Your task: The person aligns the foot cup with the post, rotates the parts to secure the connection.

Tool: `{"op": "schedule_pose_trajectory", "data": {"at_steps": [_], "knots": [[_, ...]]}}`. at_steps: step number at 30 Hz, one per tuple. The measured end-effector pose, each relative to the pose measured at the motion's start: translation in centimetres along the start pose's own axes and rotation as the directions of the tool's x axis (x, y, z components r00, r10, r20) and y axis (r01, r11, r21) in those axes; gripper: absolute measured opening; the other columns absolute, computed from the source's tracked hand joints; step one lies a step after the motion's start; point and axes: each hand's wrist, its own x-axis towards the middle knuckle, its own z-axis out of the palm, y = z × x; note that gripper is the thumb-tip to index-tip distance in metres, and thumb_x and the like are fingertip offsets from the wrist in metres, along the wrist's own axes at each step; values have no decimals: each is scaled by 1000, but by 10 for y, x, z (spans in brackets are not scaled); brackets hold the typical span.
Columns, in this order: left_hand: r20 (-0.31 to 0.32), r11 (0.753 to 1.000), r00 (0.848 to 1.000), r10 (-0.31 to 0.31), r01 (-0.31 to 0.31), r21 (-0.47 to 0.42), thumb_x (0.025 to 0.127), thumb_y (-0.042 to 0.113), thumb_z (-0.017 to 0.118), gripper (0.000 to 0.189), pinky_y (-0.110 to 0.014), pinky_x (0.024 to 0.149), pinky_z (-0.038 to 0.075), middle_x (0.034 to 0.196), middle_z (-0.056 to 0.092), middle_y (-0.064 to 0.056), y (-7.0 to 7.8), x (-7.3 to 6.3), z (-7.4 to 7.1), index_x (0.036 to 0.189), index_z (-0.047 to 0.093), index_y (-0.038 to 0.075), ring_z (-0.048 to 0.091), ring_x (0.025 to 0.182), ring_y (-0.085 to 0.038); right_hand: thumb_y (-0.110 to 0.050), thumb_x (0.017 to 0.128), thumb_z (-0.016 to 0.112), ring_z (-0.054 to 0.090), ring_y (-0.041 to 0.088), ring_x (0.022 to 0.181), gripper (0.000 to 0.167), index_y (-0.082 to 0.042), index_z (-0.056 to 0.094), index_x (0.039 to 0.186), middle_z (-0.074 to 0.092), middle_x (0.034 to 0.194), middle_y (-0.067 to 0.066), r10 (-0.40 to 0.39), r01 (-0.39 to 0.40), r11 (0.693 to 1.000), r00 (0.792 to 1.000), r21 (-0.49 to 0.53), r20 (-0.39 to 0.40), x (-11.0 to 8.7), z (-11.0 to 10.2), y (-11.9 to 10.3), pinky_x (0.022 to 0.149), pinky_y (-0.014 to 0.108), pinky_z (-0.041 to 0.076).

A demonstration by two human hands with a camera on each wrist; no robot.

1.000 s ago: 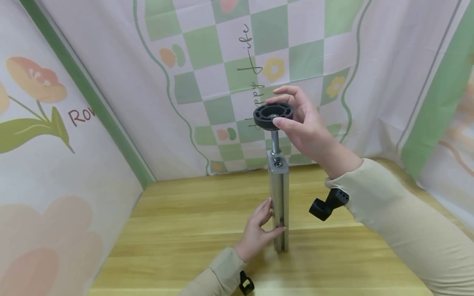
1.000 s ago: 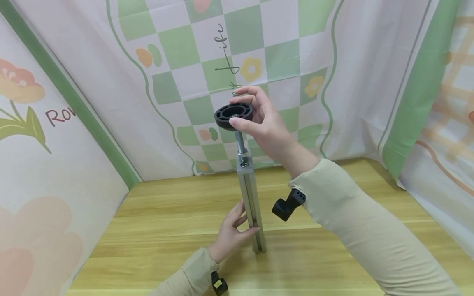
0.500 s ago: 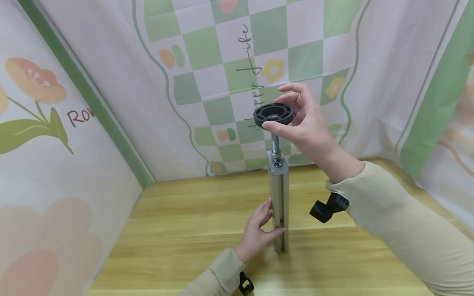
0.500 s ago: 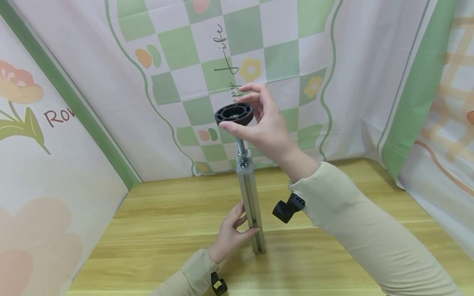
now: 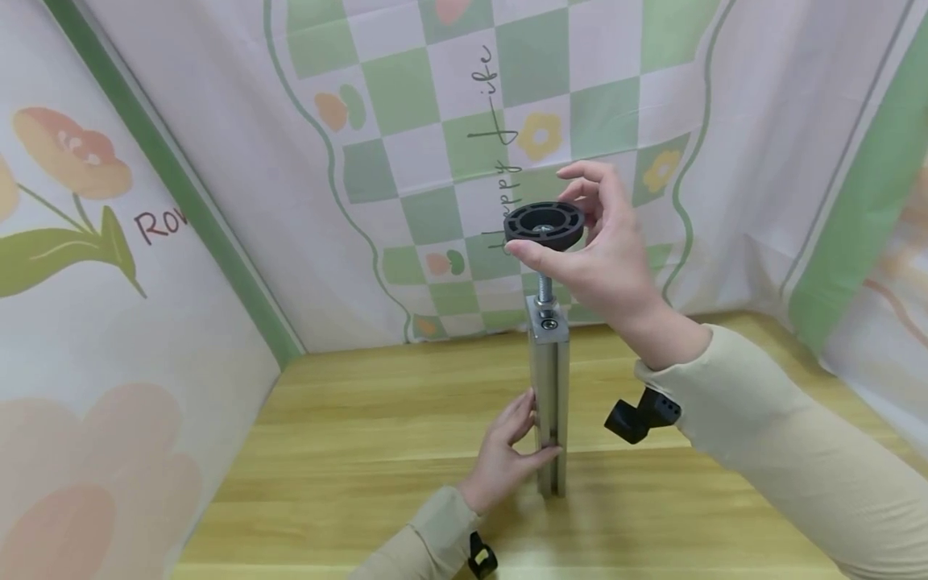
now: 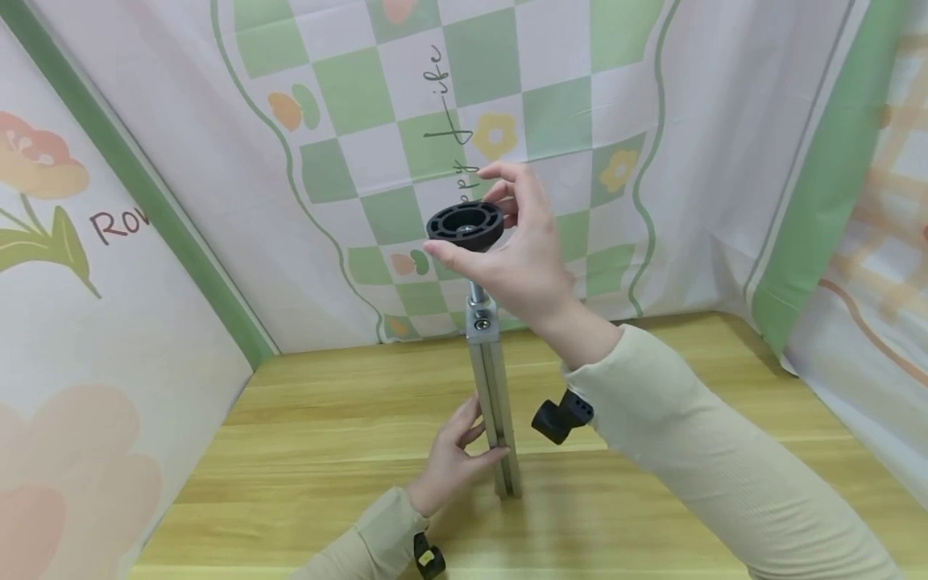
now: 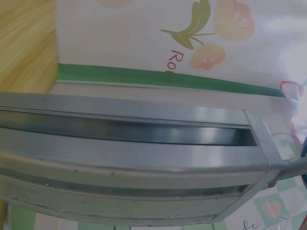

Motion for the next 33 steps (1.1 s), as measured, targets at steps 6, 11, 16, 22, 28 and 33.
{"op": "schedule_pose_trajectory", "data": {"at_steps": [6, 11, 16, 22, 28, 33], "knots": [[0, 999, 1000, -19, 19, -26, 76, -8, 71, 95, -36, 104, 45, 139, 41, -23, 0, 0, 0, 150, 19, 21, 51, 120, -27, -3, 67, 84, 41, 12, 82, 68, -3, 45, 123, 42, 97, -9, -43, 42, 998, 999, -38, -30, -1, 2, -1, 66, 21, 35], [-5, 999, 1000, -9, 9, -32, 75, -9, 71, 97, -32, 104, 45, 140, 40, -24, 1, 0, 0, 150, 19, 24, 51, 120, -26, 4, 66, 81, 44, 11, 92, 69, -1, 43, 123, 44, 100, -7, -48, 49, 998, 999, 26, -21, -2, 1, 2, 81, 18, 40], [-4, 1000, 1000, 7, -7, -17, 75, -9, 71, 99, -33, 103, 46, 139, 40, -24, 0, 0, 0, 150, 17, 26, 51, 120, -26, 10, 73, 70, 47, 11, 103, 66, -10, 39, 127, 45, 112, -1, 0, -19, 976, 996, 219, 87, -1, -5, 9, 89, 15, 44], [-7, 999, 999, 36, -36, 26, 74, -10, 72, 101, -35, 102, 47, 139, 40, -25, -2, 0, 0, 150, 16, 25, 51, 121, -32, -4, 84, 61, 56, 20, 106, 56, -18, 34, 131, 42, 125, 13, 22, -250, 729, 939, 637, 343, 9, -11, 23, 92, 21, 53], [3, 999, 999, 34, -34, 39, 75, -8, 72, 99, -35, 102, 47, 140, 39, -25, -1, -1, 1, 151, 16, 23, 51, 121, -33, -19, 89, 57, 57, 25, 109, 53, -18, 28, 133, 44, 128, 16, -133, -398, 474, 849, 785, 511, 20, -15, 37, 101, 26, 47], [6, 999, 1000, 21, -21, 28, 76, -7, 72, 97, -34, 103, 46, 141, 39, -24, -1, 0, 0, 151, 16, 21, 51, 121, -34, -14, 87, 48, 55, 29, 110, 50, -17, 31, 133, 40, 132, 20, -174, -517, 337, 787, 787, 592, 24, -17, 38, 103, 29, 44]]}}
